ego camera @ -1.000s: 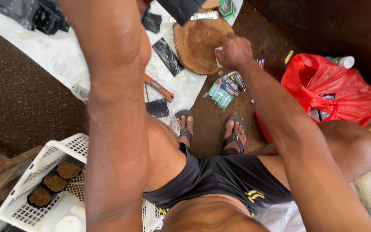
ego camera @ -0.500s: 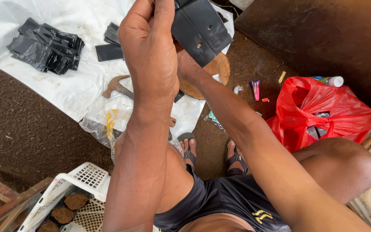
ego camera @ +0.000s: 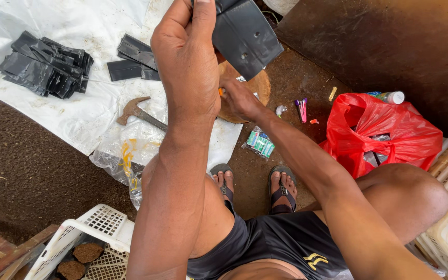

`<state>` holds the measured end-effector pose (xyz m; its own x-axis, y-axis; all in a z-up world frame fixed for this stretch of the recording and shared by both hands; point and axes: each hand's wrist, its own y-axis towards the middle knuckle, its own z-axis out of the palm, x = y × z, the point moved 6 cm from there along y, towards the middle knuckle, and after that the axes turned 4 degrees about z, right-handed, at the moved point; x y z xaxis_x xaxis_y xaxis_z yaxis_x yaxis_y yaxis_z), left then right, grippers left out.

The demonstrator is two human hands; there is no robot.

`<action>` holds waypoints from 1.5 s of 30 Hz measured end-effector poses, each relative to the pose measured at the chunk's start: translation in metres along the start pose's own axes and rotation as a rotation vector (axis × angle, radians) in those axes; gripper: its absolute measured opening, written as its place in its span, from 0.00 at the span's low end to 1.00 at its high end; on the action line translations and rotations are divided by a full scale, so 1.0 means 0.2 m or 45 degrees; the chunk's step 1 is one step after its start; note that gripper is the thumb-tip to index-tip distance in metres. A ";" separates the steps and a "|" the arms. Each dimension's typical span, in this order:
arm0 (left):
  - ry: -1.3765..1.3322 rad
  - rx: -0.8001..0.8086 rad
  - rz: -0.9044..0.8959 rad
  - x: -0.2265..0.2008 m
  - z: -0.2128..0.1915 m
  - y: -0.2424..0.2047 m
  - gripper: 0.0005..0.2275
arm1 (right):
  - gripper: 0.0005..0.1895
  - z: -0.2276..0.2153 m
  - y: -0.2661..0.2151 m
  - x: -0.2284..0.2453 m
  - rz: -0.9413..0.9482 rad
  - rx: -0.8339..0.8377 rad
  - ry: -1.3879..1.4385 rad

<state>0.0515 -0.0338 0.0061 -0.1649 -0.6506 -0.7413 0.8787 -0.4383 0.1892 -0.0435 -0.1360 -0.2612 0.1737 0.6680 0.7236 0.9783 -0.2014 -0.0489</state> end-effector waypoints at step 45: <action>0.105 -0.012 0.001 0.11 -0.01 0.03 0.13 | 0.26 -0.20 -0.07 -0.31 1.258 -0.286 0.027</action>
<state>0.0528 -0.0497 -0.0100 -0.1271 -0.5974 -0.7918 0.8829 -0.4320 0.1842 -0.0719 -0.2032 -0.2783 0.8896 0.1169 0.4415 0.3534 -0.7885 -0.5034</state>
